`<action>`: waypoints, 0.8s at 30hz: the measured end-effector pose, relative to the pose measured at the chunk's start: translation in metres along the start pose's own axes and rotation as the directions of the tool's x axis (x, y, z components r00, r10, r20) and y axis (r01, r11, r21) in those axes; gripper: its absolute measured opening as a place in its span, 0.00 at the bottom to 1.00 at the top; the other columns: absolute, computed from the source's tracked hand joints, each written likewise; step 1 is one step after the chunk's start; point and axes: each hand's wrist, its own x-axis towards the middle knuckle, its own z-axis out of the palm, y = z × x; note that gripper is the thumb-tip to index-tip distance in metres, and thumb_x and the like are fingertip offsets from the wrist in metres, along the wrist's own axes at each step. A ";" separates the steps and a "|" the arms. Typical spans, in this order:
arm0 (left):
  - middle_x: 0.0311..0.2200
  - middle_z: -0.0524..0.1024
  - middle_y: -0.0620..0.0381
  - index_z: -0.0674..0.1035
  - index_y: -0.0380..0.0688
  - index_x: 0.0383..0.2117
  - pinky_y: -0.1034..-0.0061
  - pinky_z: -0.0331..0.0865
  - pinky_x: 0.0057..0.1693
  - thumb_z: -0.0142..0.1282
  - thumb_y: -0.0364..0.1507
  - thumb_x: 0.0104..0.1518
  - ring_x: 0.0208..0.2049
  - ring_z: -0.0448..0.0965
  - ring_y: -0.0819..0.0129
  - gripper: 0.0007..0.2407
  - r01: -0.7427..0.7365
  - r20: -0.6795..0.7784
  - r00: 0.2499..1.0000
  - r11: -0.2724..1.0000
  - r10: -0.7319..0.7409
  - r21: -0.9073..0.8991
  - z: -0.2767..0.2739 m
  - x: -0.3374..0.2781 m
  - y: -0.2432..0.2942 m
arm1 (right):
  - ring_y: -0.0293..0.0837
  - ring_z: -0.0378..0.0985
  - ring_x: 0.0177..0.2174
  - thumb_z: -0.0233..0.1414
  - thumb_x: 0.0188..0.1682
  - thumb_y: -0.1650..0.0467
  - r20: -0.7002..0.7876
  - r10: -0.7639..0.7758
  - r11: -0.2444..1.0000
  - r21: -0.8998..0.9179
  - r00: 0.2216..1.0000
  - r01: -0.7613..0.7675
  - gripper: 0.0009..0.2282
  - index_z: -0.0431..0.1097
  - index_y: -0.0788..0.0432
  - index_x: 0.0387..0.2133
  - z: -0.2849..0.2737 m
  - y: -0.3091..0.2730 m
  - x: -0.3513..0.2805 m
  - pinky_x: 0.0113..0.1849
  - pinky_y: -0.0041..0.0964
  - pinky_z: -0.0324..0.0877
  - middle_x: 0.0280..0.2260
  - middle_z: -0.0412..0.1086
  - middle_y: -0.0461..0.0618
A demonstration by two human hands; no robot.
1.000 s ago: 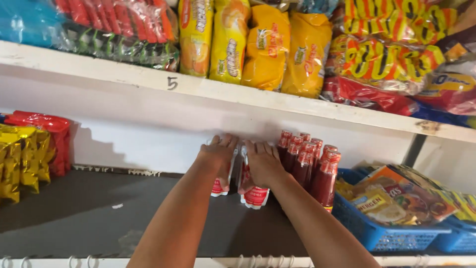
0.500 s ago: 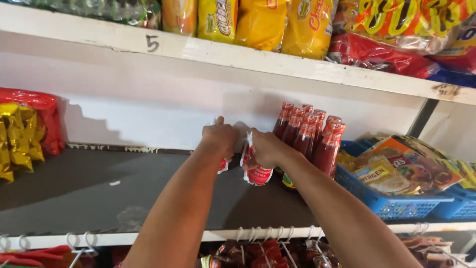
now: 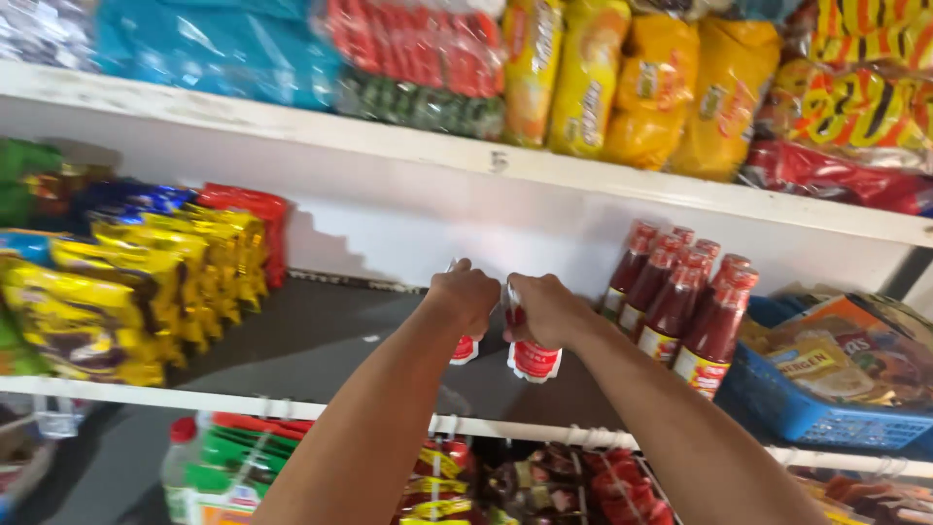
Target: Organize and stock various food and condiment sachets into a box and onto shelves in a grocery store.
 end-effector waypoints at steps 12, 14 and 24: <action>0.64 0.62 0.48 0.67 0.52 0.63 0.50 0.69 0.60 0.71 0.32 0.42 0.67 0.59 0.46 0.36 0.143 -0.023 0.989 0.990 -0.143 0.002 0.013 -0.125 -0.174 | 0.59 0.79 0.44 0.74 0.22 0.60 0.108 -0.158 0.978 0.154 0.981 0.141 0.35 0.71 0.59 0.46 0.027 -0.196 0.059 0.45 0.48 0.73 0.40 0.76 0.60; 0.63 0.60 0.40 0.65 0.45 0.63 0.51 0.65 0.63 0.74 0.33 0.39 0.66 0.57 0.41 0.40 0.076 -0.100 0.992 0.996 -0.070 0.051 0.007 -0.147 -0.192 | 0.59 0.76 0.48 0.74 0.22 0.58 0.086 -0.129 0.982 0.152 0.988 0.115 0.40 0.67 0.61 0.49 0.026 -0.224 0.057 0.48 0.49 0.72 0.44 0.74 0.62; 0.46 0.77 0.40 0.78 0.41 0.46 0.58 0.78 0.49 0.61 0.25 0.54 0.50 0.80 0.45 0.13 -0.224 -0.453 0.860 0.971 0.235 0.079 0.000 -0.188 -0.197 | 0.60 0.42 0.64 0.62 0.25 0.39 -0.132 0.181 0.897 -0.384 0.975 -0.219 0.62 0.34 0.48 0.71 -0.002 -0.314 -0.004 0.52 0.87 0.47 0.64 0.43 0.59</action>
